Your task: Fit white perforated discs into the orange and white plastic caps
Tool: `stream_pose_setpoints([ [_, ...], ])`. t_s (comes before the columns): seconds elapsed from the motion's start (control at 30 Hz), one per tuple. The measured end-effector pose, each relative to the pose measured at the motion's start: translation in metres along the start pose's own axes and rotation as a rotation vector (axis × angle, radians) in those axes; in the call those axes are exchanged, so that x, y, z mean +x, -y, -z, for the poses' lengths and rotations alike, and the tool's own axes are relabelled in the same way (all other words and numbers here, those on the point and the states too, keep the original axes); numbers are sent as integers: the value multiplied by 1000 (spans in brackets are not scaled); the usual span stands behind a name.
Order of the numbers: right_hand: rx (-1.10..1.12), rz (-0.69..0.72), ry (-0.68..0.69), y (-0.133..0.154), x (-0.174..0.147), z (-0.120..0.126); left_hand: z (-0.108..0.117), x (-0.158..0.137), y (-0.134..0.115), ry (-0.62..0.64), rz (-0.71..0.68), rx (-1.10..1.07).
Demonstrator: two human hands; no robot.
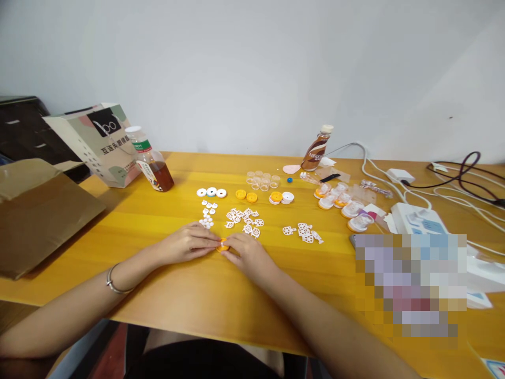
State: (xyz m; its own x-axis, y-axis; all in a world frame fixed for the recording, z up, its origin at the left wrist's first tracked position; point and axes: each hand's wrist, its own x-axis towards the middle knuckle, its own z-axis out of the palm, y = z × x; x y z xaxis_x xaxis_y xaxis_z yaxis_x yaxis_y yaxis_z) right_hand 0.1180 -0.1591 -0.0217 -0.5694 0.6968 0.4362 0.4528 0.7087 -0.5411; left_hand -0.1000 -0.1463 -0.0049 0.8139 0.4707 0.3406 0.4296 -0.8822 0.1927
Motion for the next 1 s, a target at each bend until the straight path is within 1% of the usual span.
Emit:
stream_pose_setpoints([
  [0.2,-113,50,31,-1,-2,-1,-1,-1,1,42,-35,47],
  [0.33,-206,89,50,2,-2,-1,2,1,-5,66,-44,91],
  [0.5,-297,124,68,5,-2,-2,3,2,-11,79,-14,101],
  [0.6,-307,148,45,4,-3,-4,-1,5,-12,31,64,55],
  [0.7,-304,154,37,3,-3,-6,-7,11,-16,-27,247,10],
  [0.77,-293,151,38,3,-3,-6,-10,14,-20,-40,344,-1],
  [0.83,-275,146,34,3,-2,-5,-14,17,-22,-36,377,4],
  [1.0,-153,86,27,2,-1,-2,-18,16,-23,-65,374,10],
])
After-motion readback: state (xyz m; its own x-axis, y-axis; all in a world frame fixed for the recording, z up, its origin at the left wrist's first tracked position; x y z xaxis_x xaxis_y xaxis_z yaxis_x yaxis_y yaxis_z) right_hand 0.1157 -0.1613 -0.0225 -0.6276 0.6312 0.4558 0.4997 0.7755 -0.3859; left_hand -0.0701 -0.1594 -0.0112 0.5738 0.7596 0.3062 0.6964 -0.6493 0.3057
